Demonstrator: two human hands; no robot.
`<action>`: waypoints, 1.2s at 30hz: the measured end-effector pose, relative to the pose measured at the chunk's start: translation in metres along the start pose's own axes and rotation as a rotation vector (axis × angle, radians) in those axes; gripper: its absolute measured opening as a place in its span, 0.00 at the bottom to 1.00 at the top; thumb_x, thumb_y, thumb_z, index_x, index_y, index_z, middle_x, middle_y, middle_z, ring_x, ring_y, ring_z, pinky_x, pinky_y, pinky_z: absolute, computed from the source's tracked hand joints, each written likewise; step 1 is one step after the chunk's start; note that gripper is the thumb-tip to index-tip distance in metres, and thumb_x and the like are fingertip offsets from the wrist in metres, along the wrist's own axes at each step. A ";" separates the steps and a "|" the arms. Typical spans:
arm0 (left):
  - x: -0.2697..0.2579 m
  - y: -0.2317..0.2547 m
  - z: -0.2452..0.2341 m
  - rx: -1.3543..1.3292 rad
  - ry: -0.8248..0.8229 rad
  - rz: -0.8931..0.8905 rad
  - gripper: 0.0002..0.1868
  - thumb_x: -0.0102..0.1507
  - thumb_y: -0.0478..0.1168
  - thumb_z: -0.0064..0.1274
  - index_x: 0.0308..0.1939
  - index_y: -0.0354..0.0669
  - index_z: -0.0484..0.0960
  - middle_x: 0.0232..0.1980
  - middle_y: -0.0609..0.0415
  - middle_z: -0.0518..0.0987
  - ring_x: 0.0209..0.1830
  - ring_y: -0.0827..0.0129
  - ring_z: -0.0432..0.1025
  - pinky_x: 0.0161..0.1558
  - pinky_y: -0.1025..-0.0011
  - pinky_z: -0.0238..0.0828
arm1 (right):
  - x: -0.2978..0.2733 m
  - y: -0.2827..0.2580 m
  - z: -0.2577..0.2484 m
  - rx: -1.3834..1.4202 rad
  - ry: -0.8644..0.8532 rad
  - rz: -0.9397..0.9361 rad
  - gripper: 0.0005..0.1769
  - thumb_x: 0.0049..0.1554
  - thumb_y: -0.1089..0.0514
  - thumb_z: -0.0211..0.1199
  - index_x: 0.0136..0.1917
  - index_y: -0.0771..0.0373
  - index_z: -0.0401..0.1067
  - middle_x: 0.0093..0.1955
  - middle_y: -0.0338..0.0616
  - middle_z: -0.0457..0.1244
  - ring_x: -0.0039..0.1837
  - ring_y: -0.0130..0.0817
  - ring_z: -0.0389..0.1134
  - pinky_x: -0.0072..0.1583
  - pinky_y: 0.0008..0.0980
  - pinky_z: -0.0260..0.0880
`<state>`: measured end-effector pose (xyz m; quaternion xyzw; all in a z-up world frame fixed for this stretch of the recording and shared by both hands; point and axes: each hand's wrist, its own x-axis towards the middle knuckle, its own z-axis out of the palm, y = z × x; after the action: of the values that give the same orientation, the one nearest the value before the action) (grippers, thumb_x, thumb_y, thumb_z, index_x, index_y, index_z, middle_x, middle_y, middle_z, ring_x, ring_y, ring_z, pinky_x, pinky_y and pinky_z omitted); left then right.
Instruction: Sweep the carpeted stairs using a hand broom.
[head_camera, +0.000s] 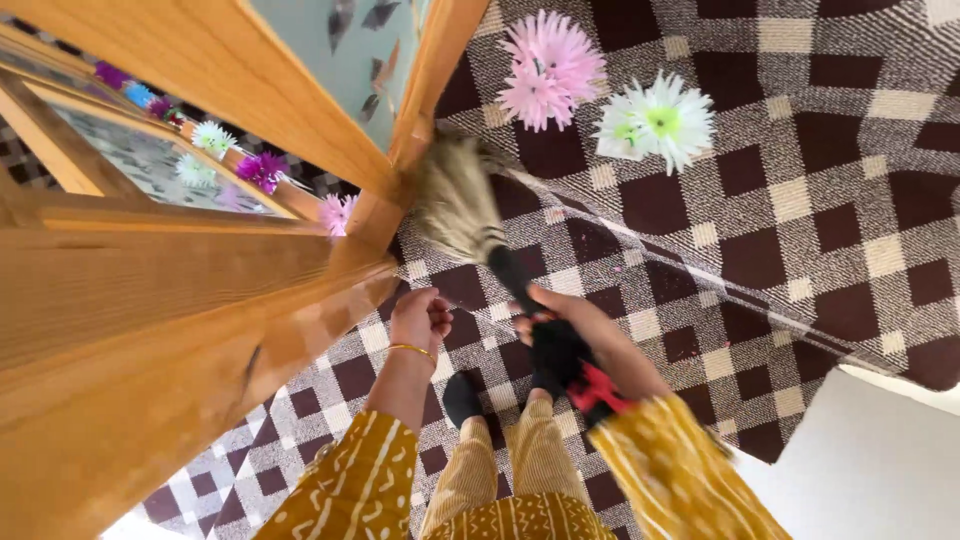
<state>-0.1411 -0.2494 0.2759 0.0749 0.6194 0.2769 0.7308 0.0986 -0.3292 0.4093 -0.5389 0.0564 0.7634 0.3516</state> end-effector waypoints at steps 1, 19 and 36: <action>0.002 -0.003 0.001 0.003 -0.005 -0.004 0.10 0.63 0.39 0.54 0.45 0.41 0.74 0.30 0.52 0.76 0.23 0.67 0.70 0.24 0.70 0.66 | 0.026 0.004 -0.003 0.003 0.005 -0.003 0.29 0.57 0.41 0.63 0.57 0.68 0.76 0.38 0.39 0.67 0.39 0.29 0.69 0.44 0.28 0.71; -0.007 -0.040 -0.007 0.063 -0.001 -0.035 0.10 0.63 0.41 0.54 0.46 0.43 0.74 0.31 0.53 0.76 0.24 0.69 0.70 0.25 0.71 0.66 | 0.063 0.158 -0.065 0.117 -0.068 -0.198 0.26 0.65 0.44 0.63 0.53 0.73 0.68 0.34 0.38 0.61 0.37 0.27 0.61 0.42 0.27 0.62; -0.026 -0.094 0.030 0.291 -0.041 -0.109 0.11 0.64 0.40 0.51 0.49 0.41 0.74 0.31 0.51 0.76 0.23 0.69 0.70 0.25 0.69 0.68 | -0.110 0.190 -0.220 -1.501 0.999 -0.275 0.24 0.52 0.56 0.68 0.62 0.59 0.72 0.53 0.44 0.68 0.50 0.42 0.72 0.55 0.46 0.70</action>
<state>-0.0857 -0.3335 0.2626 0.1518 0.6410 0.1425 0.7388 0.1763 -0.6259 0.3579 -0.8960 -0.3744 0.2288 -0.0688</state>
